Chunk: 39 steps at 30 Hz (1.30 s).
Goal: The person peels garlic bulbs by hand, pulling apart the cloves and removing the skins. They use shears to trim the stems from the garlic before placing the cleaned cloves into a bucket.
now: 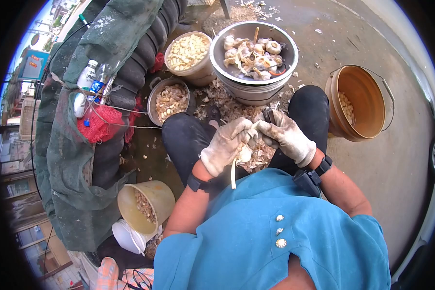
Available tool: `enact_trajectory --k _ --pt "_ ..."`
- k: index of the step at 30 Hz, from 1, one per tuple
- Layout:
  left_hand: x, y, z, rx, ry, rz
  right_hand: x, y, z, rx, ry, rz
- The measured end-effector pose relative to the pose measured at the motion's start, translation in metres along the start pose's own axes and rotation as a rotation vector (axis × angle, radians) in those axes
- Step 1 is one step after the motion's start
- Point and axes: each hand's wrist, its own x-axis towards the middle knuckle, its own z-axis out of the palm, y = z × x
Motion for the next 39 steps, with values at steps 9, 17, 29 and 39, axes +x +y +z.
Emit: enact_trajectory --k 9,17,29,39 --pt "-0.002 0.003 0.004 -0.325 -0.065 -0.038 0.000 0.004 -0.006 0.097 -0.031 0.057" --pt "0.002 -0.004 -0.001 0.618 0.041 0.290 0.008 0.024 0.003 -0.283 0.124 -0.155" --pt "-0.001 0.000 0.009 -0.252 0.269 -0.119 -0.004 0.005 -0.002 0.306 -0.079 0.052" --pt "-0.003 -0.006 0.015 -0.503 0.330 -0.158 0.000 0.029 -0.029 0.803 -0.238 0.124"
